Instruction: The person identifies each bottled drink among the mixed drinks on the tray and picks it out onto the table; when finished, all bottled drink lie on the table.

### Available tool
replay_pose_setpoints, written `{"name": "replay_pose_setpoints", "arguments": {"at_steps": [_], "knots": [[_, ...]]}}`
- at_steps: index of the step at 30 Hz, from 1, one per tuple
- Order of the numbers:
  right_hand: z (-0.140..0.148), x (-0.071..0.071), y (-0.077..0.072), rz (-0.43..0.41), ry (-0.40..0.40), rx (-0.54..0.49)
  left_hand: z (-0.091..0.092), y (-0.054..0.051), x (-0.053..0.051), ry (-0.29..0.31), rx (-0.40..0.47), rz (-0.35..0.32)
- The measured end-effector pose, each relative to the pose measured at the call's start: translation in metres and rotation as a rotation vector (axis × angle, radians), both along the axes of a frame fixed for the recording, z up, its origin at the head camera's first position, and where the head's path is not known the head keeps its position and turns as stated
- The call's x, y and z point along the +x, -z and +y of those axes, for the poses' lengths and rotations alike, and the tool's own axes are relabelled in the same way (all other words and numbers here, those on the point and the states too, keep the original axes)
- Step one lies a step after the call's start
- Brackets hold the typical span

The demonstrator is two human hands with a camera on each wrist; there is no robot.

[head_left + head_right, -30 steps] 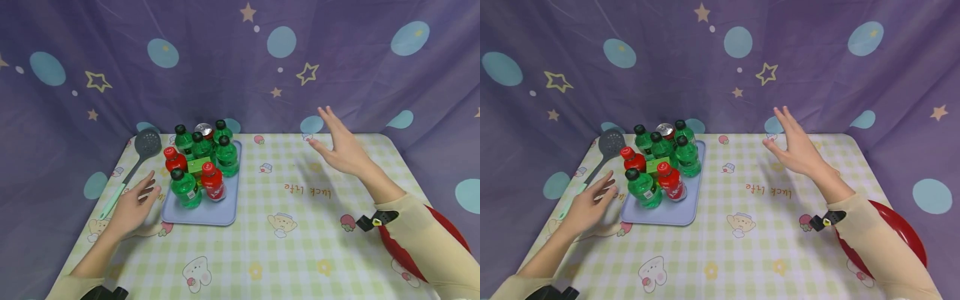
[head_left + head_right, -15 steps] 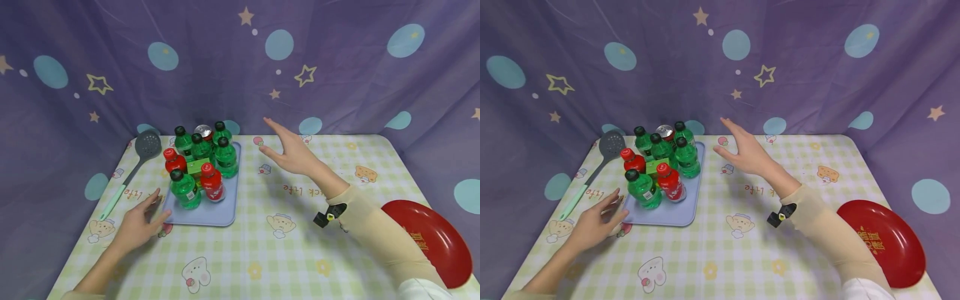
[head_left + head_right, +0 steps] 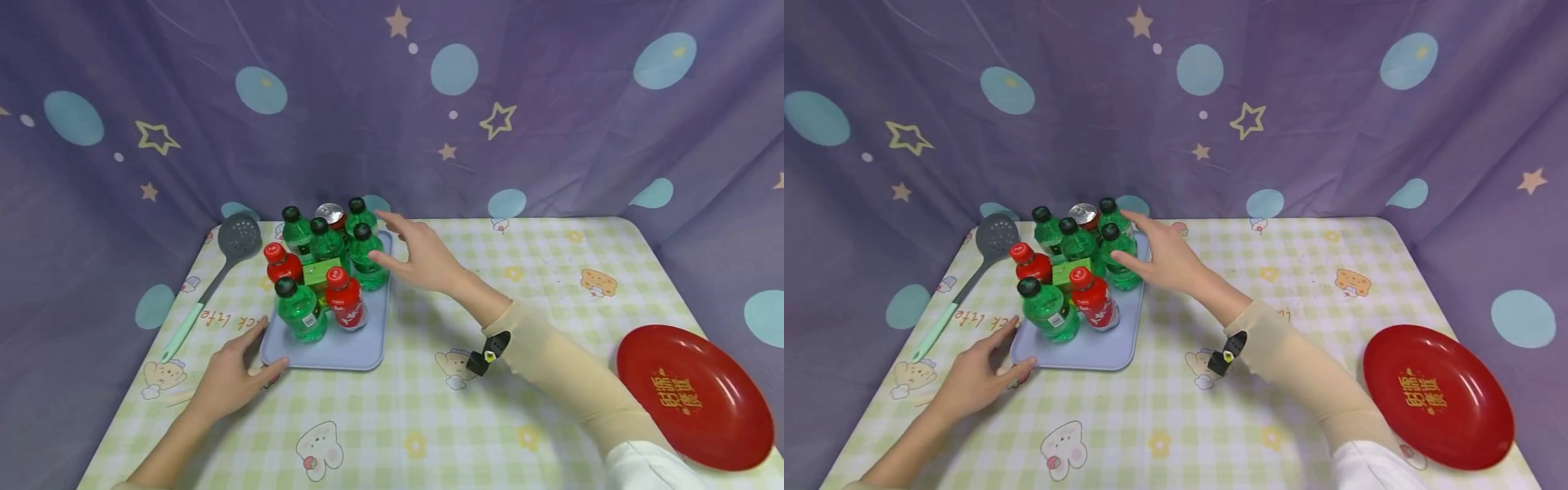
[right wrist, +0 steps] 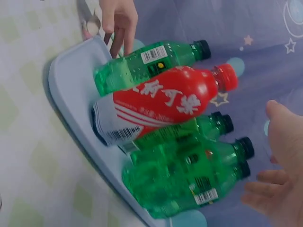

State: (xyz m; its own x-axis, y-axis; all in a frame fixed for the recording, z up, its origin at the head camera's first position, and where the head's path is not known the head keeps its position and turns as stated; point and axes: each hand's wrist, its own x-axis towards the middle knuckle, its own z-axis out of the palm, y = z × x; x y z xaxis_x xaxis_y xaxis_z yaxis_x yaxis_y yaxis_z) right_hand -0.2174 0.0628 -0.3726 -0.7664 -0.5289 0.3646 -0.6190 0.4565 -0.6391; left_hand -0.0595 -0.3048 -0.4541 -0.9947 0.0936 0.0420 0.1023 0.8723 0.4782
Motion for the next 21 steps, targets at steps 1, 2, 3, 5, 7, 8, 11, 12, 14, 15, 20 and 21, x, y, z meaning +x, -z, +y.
{"name": "replay_pose_setpoints", "arguments": {"at_steps": [1,2,3,5,7,8,11,12,14,15,20,21], "knots": [[-0.004,0.0,0.001,0.001,-0.005,-0.007,0.001,0.0,0.0,-0.001,0.0,-0.001],[-0.008,0.0,0.002,0.007,-0.007,-0.012,0.001,0.0,0.001,-0.002,0.0,-0.001],[-0.012,-0.001,0.003,0.012,-0.007,-0.016,0.002,0.0,0.001,-0.002,-0.003,0.002],[-0.019,-0.001,0.005,0.017,0.003,-0.017,0.003,0.0,0.002,-0.005,-0.006,0.006],[-0.024,-0.002,0.007,0.023,0.017,-0.007,0.004,0.001,0.002,-0.008,-0.013,0.006],[-0.026,-0.003,0.009,0.035,0.028,-0.003,0.004,0.002,0.001,-0.01,-0.017,0.006],[-0.033,-0.005,0.014,0.069,0.048,0.003,0.004,0.004,0.001,-0.019,-0.034,0.005],[-0.035,-0.006,0.015,0.08,0.054,0.001,0.004,0.004,0.001,-0.022,-0.04,0.006],[-0.038,-0.008,0.018,0.096,0.065,-0.008,0.005,0.004,0.002,-0.03,-0.052,0.008],[-0.04,-0.009,0.019,0.104,0.071,-0.013,0.005,0.004,0.002,-0.034,-0.06,0.007],[-0.042,-0.013,0.022,0.113,0.118,-0.047,0.008,0.002,0.0,-0.058,-0.086,-0.005],[-0.043,-0.013,0.023,0.116,0.128,-0.052,0.008,0.001,-0.001,-0.063,-0.092,-0.006]]}}
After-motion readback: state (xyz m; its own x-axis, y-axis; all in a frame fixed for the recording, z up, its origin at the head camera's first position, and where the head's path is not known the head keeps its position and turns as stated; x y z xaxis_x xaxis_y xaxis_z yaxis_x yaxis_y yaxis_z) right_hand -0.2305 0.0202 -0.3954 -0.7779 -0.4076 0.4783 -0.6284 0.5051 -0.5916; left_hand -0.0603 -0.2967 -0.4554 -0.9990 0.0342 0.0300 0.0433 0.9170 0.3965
